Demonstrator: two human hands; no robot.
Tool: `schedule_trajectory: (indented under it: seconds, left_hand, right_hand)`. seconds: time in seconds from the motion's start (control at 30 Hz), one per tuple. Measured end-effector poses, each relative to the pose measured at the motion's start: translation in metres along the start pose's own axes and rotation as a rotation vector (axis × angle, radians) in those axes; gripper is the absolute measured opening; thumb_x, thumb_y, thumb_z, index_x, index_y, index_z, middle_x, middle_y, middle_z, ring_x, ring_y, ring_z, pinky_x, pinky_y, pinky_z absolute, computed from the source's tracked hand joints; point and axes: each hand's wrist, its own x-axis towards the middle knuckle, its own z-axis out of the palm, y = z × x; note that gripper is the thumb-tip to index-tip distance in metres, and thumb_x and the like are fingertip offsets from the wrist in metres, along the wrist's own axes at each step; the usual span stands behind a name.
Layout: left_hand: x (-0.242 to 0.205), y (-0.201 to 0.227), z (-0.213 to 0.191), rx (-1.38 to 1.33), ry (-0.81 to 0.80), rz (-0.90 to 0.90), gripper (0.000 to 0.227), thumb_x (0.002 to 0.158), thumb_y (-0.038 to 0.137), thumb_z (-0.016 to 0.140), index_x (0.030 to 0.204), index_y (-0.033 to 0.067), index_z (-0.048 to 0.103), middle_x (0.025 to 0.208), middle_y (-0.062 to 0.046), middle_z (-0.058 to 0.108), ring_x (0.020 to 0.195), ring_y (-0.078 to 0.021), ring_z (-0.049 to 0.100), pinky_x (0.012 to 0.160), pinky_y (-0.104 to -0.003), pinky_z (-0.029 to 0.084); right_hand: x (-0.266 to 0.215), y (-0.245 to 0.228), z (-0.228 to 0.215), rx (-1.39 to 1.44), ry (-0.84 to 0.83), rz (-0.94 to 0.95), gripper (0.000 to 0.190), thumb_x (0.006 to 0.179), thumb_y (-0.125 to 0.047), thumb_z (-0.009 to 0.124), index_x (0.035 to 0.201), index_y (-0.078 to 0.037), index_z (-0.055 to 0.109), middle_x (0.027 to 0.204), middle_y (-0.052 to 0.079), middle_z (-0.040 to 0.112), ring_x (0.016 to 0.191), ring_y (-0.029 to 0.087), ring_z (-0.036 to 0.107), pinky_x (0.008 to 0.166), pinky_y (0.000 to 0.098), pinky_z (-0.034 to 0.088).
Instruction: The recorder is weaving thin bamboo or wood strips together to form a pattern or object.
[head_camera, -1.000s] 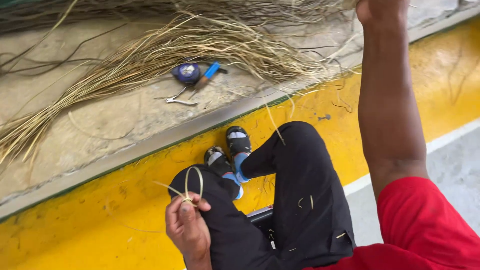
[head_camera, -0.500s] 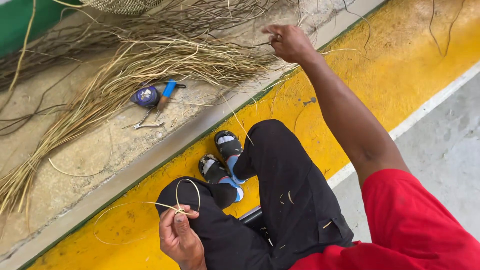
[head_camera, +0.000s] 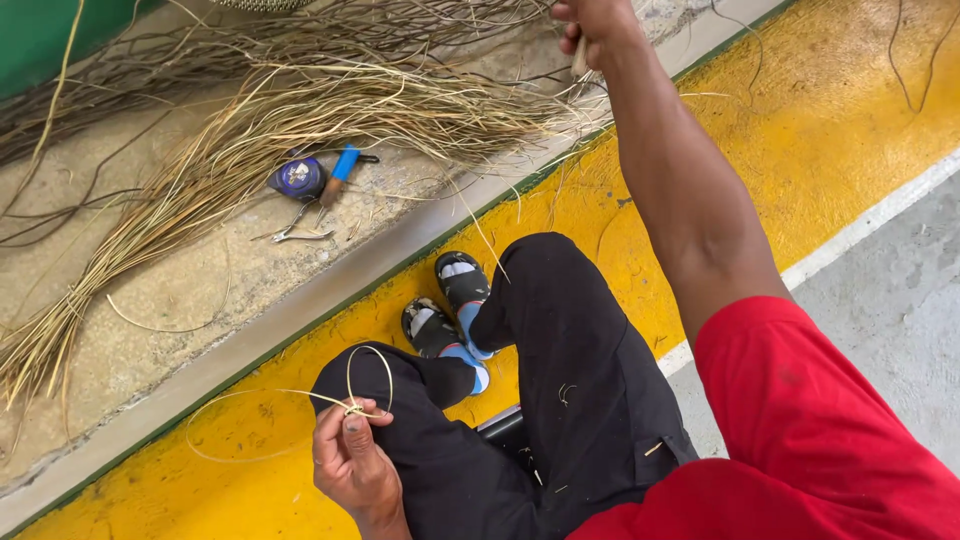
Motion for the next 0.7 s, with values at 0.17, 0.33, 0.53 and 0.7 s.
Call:
schedule_trajectory:
  seconds: [0.17,0.33,0.53,0.7]
  left_hand:
    - [0.002,-0.001,-0.001,-0.020,0.009,0.003,0.026,0.107,0.019,0.064,0.117,-0.0052,0.061,0.104,-0.015,0.065,0.081,-0.0191,0.064,0.080,-0.030,0.056]
    - [0.001,0.002,0.000,-0.052,-0.001,-0.008,0.025,0.107,0.017,0.064,0.118,-0.0057,0.061,0.103,-0.015,0.065,0.083,-0.0190,0.063,0.081,-0.030,0.056]
    - [0.001,0.001,0.001,-0.053,-0.003,0.004,0.025,0.107,0.017,0.063,0.118,-0.0055,0.061,0.104,-0.015,0.065,0.081,-0.0184,0.064,0.081,-0.030,0.055]
    - [0.000,-0.002,-0.002,-0.043,0.005,0.008,0.024,0.108,0.016,0.063,0.118,-0.0054,0.061,0.104,-0.015,0.066,0.080,-0.0175,0.064,0.081,-0.029,0.054]
  right_hand:
    - [0.046,0.034,-0.012,0.155,0.060,0.029,0.019,0.104,-0.020,0.057,0.099,-0.004,0.066,0.081,0.004,0.068,0.056,0.006,0.052,0.049,0.0276,0.056]
    - [0.004,0.007,-0.012,0.124,-0.004,-0.045,0.014,0.102,-0.015,0.067,0.102,-0.002,0.063,0.077,0.005,0.064,0.053,0.007,0.053,0.047,0.0272,0.053]
    - [-0.042,-0.009,-0.012,0.081,-0.090,-0.154,0.010,0.101,-0.008,0.067,0.110,-0.003,0.064,0.093,0.012,0.080,0.050,0.005,0.051,0.045,0.0250,0.053]
    - [-0.059,-0.002,-0.016,0.142,-0.098,-0.129,0.017,0.100,-0.008,0.068,0.116,-0.009,0.062,0.093,0.013,0.079,0.048,0.004,0.051,0.043,0.0242,0.050]
